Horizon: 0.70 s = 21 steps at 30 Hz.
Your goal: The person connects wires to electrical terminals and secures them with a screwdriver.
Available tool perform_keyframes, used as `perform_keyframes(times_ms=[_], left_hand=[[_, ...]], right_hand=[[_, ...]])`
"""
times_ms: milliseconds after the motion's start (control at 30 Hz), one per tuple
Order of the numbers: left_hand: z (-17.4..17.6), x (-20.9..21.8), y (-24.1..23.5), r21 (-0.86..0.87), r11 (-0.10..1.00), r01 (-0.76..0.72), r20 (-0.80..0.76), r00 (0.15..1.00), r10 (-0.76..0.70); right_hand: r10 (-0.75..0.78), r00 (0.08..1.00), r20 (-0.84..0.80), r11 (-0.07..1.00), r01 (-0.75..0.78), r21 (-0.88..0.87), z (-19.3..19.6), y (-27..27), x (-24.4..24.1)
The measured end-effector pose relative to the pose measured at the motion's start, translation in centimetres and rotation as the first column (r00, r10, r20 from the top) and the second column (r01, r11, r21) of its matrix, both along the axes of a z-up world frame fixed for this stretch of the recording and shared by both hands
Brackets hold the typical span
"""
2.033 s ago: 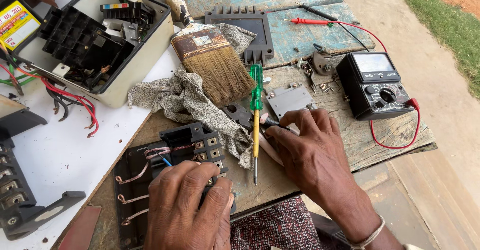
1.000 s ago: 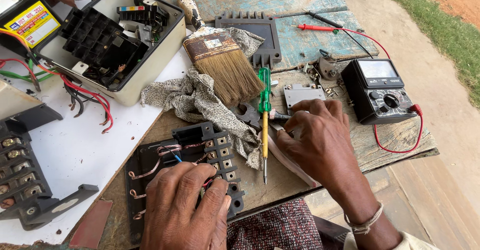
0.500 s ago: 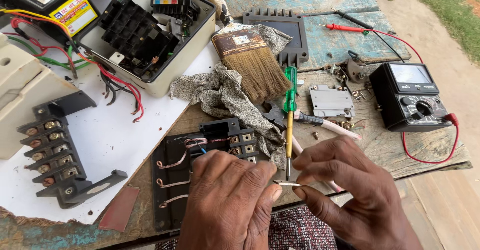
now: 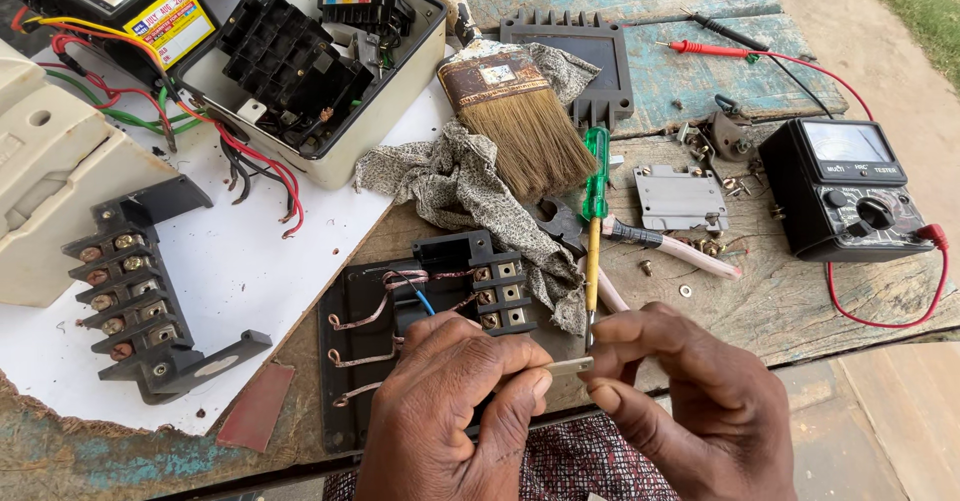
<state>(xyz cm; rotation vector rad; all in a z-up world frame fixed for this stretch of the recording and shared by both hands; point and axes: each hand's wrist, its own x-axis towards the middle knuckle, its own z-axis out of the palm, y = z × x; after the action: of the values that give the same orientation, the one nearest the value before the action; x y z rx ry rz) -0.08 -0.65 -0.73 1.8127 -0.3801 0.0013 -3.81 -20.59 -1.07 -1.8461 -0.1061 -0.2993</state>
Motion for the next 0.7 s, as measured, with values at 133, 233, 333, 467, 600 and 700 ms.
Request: perform_keyframes(times_ms=[133, 233, 333, 467, 600, 700], left_hand=[[-0.2, -0.2, -0.1, 0.038, 0.999, -0.017, 0.054, 0.998, 0.015], [-0.2, -0.3, -0.1, 0.064, 0.998, -0.023, 0.065, 0.998, 0.019], [-0.2, -0.5, 0.8, 0.189, 0.979, -0.075, 0.233, 0.972, 0.029], [-0.7, -0.5, 2.2, 0.396, 0.915, -0.081, 0.329, 0.942, -0.059], [-1.4, -0.5, 2.4, 0.438, 0.897, -0.066, 0.316, 0.945, -0.085], [-1.4, -0.4, 2.3, 0.438, 0.896, -0.070, 0.285, 0.956, -0.064]], right_hand=[[-0.016, 0.910, -0.414, 0.948, 0.146, 0.284, -1.5, -0.4, -0.6], [0.105, 0.919, -0.379, 0.943, 0.030, 0.333, -1.6, -0.8, -0.5], [-0.005, 0.840, -0.543, 0.951, 0.172, 0.258, -1.5, -1.1, -0.1], [-0.108, 0.717, -0.689, 0.926, 0.324, 0.191, -1.7, -1.0, 0.4], [-0.187, 0.673, -0.716, 0.901, 0.408, 0.148, -2.2, 0.1, 0.4], [-0.191, 0.676, -0.712, 0.899, 0.411, 0.149, -2.1, 0.7, 0.5]])
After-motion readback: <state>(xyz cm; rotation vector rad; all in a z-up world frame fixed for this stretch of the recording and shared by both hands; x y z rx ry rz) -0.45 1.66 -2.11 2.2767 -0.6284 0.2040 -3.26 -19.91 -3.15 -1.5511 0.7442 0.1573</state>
